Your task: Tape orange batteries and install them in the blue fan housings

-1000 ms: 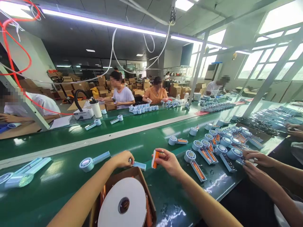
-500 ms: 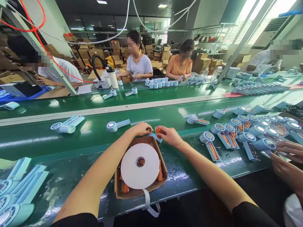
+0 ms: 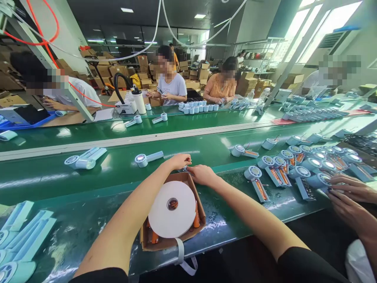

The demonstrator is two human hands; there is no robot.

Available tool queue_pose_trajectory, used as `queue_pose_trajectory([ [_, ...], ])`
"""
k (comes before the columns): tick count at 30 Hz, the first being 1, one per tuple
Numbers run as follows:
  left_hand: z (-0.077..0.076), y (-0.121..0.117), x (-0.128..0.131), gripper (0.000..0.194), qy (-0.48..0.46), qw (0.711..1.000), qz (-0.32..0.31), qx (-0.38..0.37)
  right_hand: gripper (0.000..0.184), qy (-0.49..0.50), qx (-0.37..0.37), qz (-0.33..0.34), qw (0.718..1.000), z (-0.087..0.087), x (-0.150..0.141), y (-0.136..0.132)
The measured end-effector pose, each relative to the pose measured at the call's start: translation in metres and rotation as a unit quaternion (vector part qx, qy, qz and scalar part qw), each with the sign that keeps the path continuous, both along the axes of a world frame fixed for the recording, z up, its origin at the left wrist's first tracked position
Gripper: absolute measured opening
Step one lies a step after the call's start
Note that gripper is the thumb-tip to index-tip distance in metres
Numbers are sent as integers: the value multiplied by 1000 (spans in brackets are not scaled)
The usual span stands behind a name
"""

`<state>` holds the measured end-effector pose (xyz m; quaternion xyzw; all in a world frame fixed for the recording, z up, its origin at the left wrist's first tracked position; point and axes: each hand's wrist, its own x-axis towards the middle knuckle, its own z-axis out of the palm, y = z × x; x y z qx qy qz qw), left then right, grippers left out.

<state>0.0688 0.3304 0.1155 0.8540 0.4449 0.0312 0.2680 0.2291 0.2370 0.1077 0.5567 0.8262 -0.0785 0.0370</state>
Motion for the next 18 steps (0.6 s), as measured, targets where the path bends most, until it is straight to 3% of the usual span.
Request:
queue_pose_trajectory([
  [5, 20, -20, 4, 21, -22, 998, 21, 60, 35, -11, 14, 9, 1000, 4, -5, 9],
  [9, 29, -69, -32, 39, -83, 986, 37, 143, 33, -3, 29, 12, 999, 9, 5, 9],
  [11, 17, -103, -64, 46, -132, 982, -22, 130, 31, 6, 30, 7, 999, 8, 11, 10],
  [13, -4, -137, -98, 62, -114, 982, -71, 133, 27, 19, 26, 0, 999, 7, 15, 15],
  [16, -33, -178, -132, 85, -43, 977, -79, 193, 25, 46, 27, -26, 998, 7, 22, 26],
  [18, -41, -191, -139, 89, -2, 975, -71, 209, 28, 66, 41, -56, 995, 8, 25, 33],
])
